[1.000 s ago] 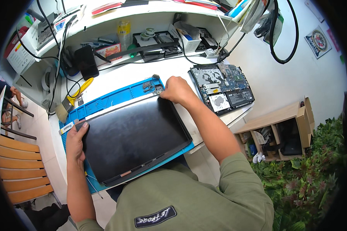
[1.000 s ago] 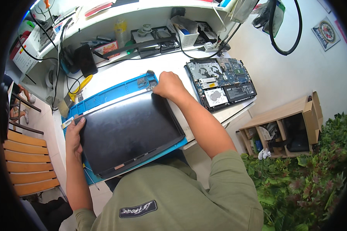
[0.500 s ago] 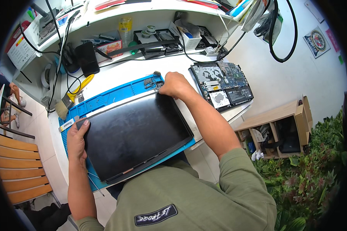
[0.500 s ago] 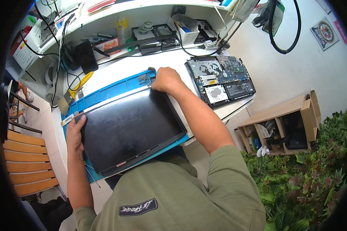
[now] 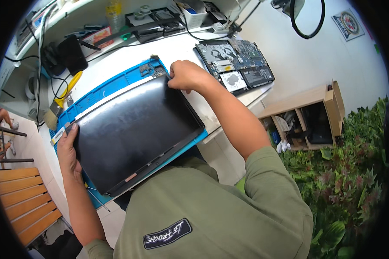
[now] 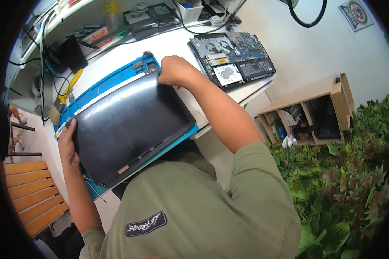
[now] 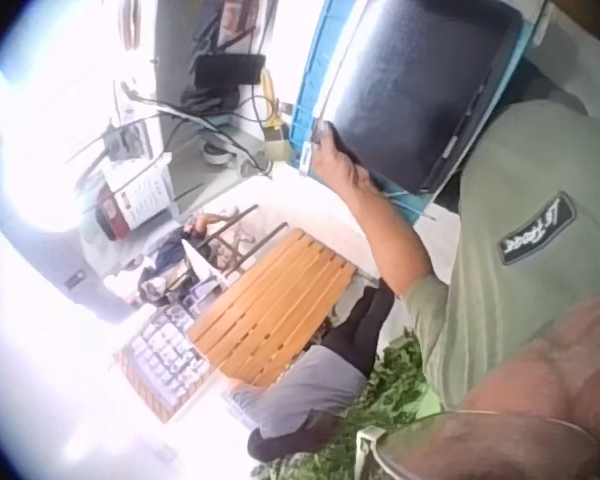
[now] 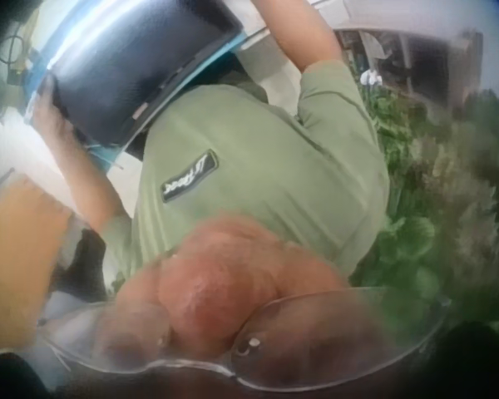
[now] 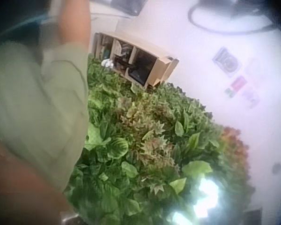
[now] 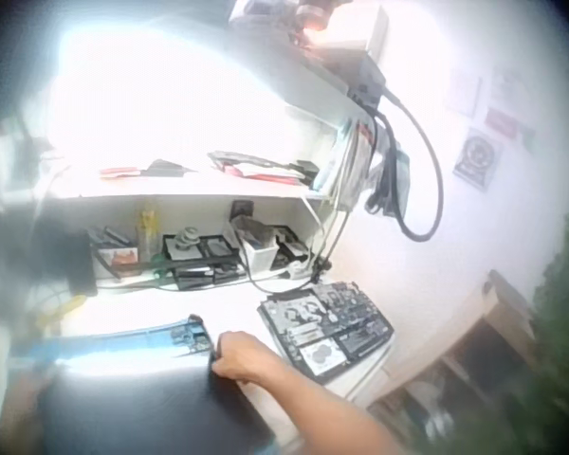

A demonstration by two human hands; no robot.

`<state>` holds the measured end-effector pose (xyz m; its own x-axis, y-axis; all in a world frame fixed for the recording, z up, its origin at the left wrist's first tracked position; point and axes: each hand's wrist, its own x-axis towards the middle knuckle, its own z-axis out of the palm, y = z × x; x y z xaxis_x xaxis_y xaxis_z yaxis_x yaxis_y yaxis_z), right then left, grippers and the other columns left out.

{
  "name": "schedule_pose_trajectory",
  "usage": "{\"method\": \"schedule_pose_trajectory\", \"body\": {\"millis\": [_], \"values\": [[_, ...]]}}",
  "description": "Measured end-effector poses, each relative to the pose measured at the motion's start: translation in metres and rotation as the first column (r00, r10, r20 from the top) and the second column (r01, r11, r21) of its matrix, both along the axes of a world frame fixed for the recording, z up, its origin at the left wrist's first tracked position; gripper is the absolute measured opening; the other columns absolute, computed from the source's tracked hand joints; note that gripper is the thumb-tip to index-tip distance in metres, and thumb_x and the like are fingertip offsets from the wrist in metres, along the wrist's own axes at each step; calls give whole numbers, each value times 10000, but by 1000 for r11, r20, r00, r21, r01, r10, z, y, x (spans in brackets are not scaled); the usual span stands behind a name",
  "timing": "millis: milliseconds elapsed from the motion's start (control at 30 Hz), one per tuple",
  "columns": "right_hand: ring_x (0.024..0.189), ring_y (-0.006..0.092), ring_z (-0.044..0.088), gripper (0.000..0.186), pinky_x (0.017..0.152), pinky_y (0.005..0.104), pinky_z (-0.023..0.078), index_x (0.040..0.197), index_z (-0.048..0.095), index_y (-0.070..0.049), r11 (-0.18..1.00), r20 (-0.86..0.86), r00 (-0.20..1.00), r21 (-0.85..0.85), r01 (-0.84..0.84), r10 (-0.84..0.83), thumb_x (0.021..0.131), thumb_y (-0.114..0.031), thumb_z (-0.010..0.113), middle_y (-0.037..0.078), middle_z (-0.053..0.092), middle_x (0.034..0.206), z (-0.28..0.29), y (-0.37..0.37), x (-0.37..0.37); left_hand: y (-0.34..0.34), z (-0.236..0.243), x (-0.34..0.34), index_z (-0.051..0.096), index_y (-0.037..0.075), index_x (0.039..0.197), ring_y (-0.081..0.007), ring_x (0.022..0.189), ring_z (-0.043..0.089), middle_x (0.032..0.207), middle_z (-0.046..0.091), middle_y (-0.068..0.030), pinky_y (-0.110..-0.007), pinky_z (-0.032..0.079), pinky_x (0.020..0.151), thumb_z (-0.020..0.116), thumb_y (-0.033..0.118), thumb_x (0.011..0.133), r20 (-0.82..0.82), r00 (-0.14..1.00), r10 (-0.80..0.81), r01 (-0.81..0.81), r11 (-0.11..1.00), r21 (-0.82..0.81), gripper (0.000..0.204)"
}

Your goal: The person disassembles the top cover of a laptop and separates the screen from the housing by hand and with a screwdriver.

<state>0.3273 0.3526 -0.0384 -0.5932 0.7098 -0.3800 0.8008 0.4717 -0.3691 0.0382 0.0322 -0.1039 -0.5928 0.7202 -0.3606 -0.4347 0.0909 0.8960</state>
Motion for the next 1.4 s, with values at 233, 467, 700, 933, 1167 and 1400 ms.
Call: {"method": "schedule_pose_trajectory", "body": {"millis": [233,467,700,933,1167,1400], "values": [[726,224,733,340,701,354,581,1068,724,50,990,-212,977,-139,-5,-25,781,-120,790,131,761,822,-13,-60,116,-25,33,68,502,9,1533,-262,1203,685,1394,649,-170,-376,571,1032,729,158,983,-3,1000,-28,28,995,100,613],[722,198,721,294,687,337,578,1048,727,70,929,-256,937,-341,143,-238,805,-93,753,127,746,797,-15,-79,138,-49,24,96,442,-3,1583,-294,1185,699,1382,637,-200,-397,602,1002,784,78,910,30,999,28,-27,999,-25,759],[736,315,759,246,762,384,603,896,766,28,985,-249,956,-115,129,-155,715,-138,783,192,764,777,-16,-84,130,-46,23,97,476,-13,1554,-285,1134,718,1339,667,-194,-382,596,1000,792,64,900,-25,998,54,-56,997,-50,731],[718,277,741,255,719,354,583,882,752,44,990,-201,970,7,138,-134,696,-129,760,159,746,756,-19,-92,125,-43,25,91,511,-20,1510,-273,1132,716,1317,675,-184,-373,589,1000,810,78,884,-52,998,44,-45,999,-14,700],[700,235,726,255,697,340,571,907,751,45,988,-240,959,-55,144,-153,724,-131,766,140,742,750,-16,-91,128,-42,24,68,512,-18,1509,-263,1105,733,1306,680,-194,-346,606,984,772,81,905,-46,999,-3,1,999,-41,665],[683,208,719,246,674,333,568,945,751,48,986,-293,941,-60,156,-167,769,-124,748,128,745,757,-23,-95,134,-28,36,57,510,-40,1492,-269,1052,757,1272,699,-195,-370,634,942,739,40,890,-6,1000,-24,24,998,64,650]]}}
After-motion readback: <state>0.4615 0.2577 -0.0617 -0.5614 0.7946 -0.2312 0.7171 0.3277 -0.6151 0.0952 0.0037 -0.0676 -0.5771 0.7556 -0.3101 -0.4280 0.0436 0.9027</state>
